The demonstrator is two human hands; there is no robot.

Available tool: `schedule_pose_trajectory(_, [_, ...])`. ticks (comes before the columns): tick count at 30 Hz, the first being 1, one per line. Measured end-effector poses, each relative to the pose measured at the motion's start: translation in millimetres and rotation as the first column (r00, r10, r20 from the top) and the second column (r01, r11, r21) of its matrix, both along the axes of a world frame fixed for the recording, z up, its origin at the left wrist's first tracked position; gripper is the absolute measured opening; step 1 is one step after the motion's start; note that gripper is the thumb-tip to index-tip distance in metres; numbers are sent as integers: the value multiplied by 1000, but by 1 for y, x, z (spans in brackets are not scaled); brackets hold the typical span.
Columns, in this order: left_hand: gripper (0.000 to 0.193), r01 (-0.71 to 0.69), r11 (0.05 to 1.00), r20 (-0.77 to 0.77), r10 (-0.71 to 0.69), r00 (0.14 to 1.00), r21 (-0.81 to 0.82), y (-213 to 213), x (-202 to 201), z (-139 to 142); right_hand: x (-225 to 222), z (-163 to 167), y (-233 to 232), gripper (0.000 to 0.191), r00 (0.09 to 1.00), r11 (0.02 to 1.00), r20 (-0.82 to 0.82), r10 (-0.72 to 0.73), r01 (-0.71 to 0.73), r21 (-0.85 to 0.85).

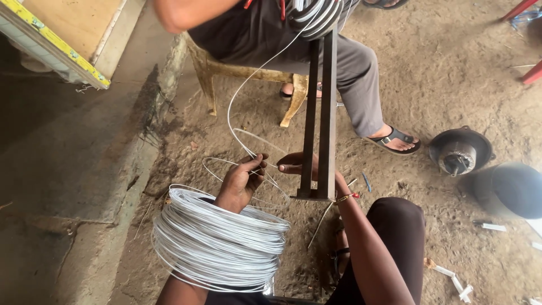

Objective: The person sits on the ground holding a large coil of white wire and pulls wire off the coil by hand, forming loops and guiding the length of wire toward a coworker who winds it onto a machine-mounted spool. The person continues pulling and feeding the wire throughout the episode.

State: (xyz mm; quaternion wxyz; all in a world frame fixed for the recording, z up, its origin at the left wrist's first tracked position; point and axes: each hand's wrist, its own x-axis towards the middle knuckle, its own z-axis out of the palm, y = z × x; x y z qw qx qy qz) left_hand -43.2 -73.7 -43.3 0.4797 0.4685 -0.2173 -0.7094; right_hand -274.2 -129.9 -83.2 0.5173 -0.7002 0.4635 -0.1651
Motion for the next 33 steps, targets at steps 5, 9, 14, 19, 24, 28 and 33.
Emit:
schedule_pose_trajectory(5, [23,9,1000,24,-10,1000,27,0,-2,6,0,5,2,72,1000,997,-3,28,-28,-70])
schedule_pose_trajectory(9, [23,17,999,22,-17,1000,27,1,-1,9,3,11,6,73,999,999,-36,11,-12,-40])
schedule_pose_trajectory(14, [24,18,1000,17,-19,1000,24,1,3,10,5,13,11,75,993,994,-109,-44,32,-109])
schedule_pose_trajectory(19, [24,9,999,33,-10,999,33,2,-1,13,4,7,7,73,999,998,-35,2,-4,-62])
schedule_pose_trajectory(24, [23,7,999,50,-9,999,33,3,-2,15,1,1,5,66,1000,998,1,1,-1,-65])
schedule_pose_trajectory(28, [22,-1,1000,43,0,999,22,2,-1,13,3,-1,4,69,1000,993,-16,8,-10,-117])
schedule_pose_trajectory(33, [22,2,1000,22,-2,1000,14,2,-5,13,0,-4,1,69,996,996,-92,-21,12,-89])
